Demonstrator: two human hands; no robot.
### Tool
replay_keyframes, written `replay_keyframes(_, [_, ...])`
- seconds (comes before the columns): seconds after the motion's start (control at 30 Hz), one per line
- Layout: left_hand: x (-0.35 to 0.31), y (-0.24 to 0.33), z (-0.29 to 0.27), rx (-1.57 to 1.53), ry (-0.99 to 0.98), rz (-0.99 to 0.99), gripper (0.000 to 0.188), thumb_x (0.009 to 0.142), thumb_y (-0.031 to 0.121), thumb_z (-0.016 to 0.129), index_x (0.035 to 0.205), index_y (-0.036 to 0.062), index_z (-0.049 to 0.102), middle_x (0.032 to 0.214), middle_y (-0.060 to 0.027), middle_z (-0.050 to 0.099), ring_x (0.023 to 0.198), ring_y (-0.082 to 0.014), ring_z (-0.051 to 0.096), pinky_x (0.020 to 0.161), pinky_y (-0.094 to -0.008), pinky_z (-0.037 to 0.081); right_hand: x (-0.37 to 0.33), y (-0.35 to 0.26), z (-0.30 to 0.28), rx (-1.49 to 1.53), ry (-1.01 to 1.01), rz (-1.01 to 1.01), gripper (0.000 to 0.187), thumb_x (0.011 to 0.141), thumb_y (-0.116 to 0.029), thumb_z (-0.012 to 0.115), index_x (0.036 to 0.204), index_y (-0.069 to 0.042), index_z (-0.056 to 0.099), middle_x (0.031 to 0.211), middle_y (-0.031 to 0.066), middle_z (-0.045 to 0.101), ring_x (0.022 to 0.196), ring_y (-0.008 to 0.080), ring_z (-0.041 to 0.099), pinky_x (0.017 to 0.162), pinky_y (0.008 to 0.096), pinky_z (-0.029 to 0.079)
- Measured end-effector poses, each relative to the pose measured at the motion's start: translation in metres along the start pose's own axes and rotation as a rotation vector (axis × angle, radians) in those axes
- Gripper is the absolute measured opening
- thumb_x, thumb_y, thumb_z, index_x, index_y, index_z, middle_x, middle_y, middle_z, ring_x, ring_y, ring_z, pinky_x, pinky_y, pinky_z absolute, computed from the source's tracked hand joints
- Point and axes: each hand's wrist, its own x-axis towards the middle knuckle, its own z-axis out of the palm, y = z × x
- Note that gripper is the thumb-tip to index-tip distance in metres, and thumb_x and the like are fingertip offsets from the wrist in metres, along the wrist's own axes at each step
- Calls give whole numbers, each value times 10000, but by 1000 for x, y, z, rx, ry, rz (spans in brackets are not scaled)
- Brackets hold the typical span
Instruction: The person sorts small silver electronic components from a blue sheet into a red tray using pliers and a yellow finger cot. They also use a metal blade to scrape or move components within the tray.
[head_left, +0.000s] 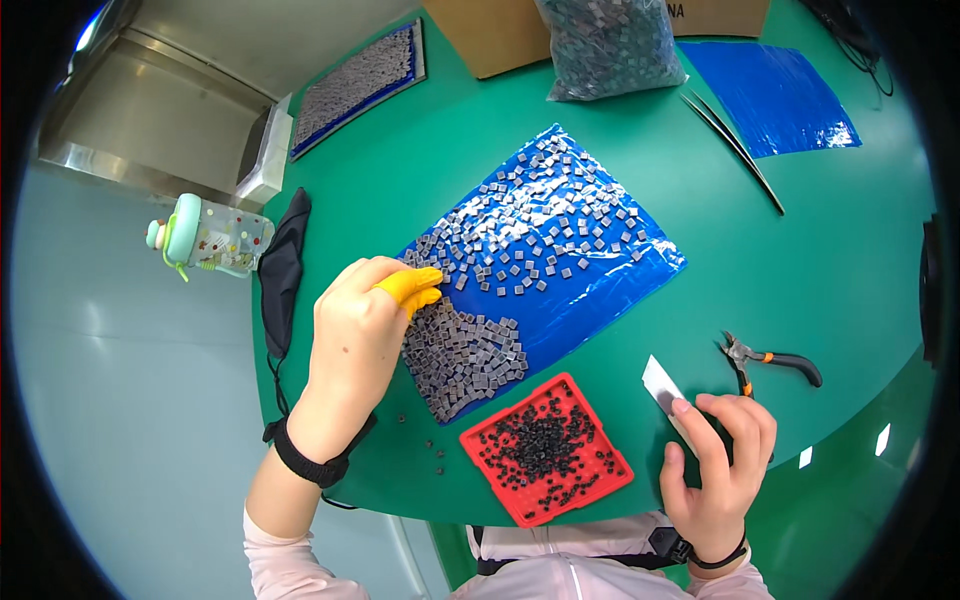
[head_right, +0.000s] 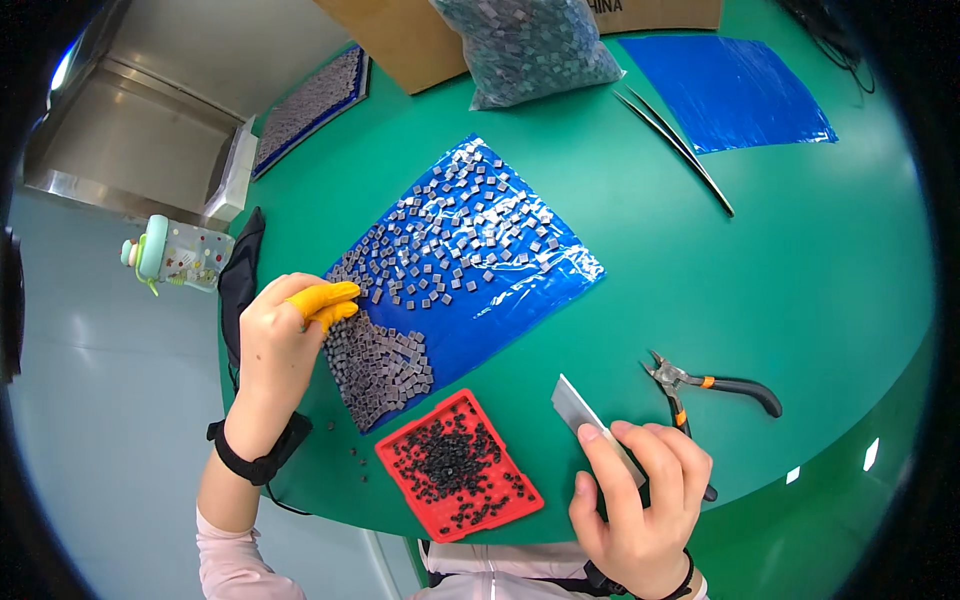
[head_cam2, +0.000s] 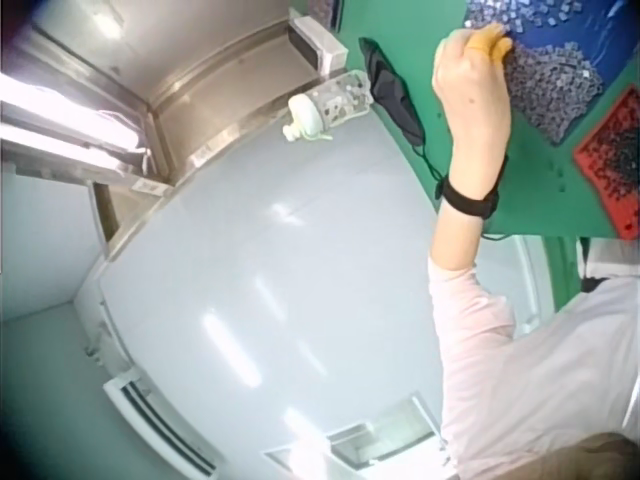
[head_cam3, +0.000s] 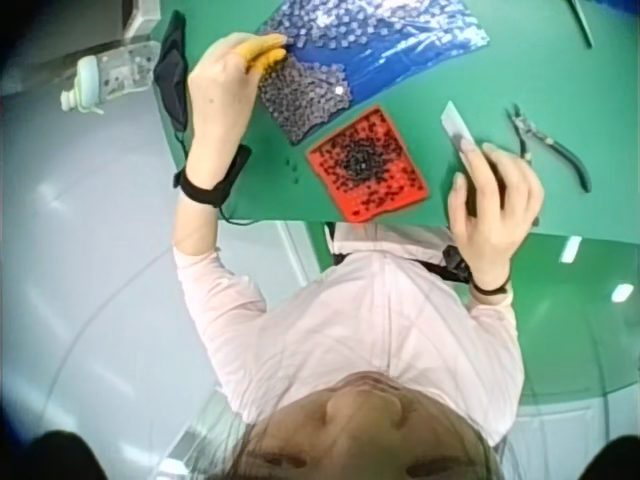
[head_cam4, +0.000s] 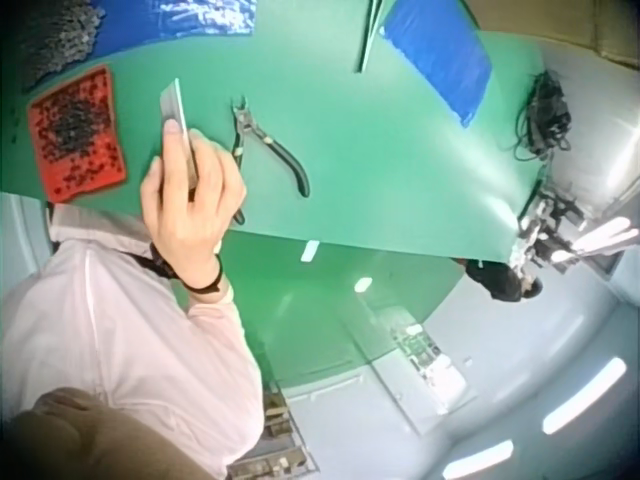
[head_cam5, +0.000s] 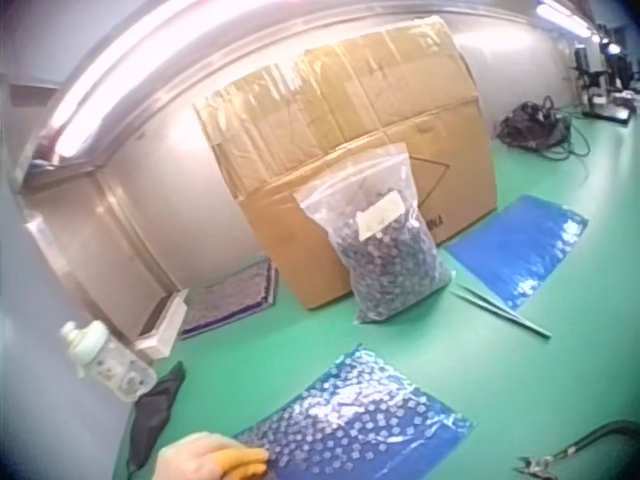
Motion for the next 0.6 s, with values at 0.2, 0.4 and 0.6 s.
replay_keyframes(0.2, [-6,-5,3,32,-11,25,247,615,-72,695,848,11,698,856,-82,653,757,-248,625,670,-322,525,3,-2,1,2,-15,1,376,673,-42,643,1048,-51,645,1062,124,563,977,336,514,827,428,427])
replay_keyframes(0.4, [-6,-6,3,31,-2,34,256,599,-75,703,843,3,693,853,-85,655,767,-248,637,668,-316,533,1,2,1,10,-34,-6,363,679,-37,641,1042,-53,651,1051,119,570,967,329,515,821,422,432])
replay_keyframes(0.6, [-7,-6,3,61,-10,30,257,611,-91,692,852,-1,695,858,-91,661,761,-245,639,665,-317,536,1,1,2,13,-40,1,352,677,-30,640,1027,-58,661,1028,113,575,956,321,514,808,412,438])
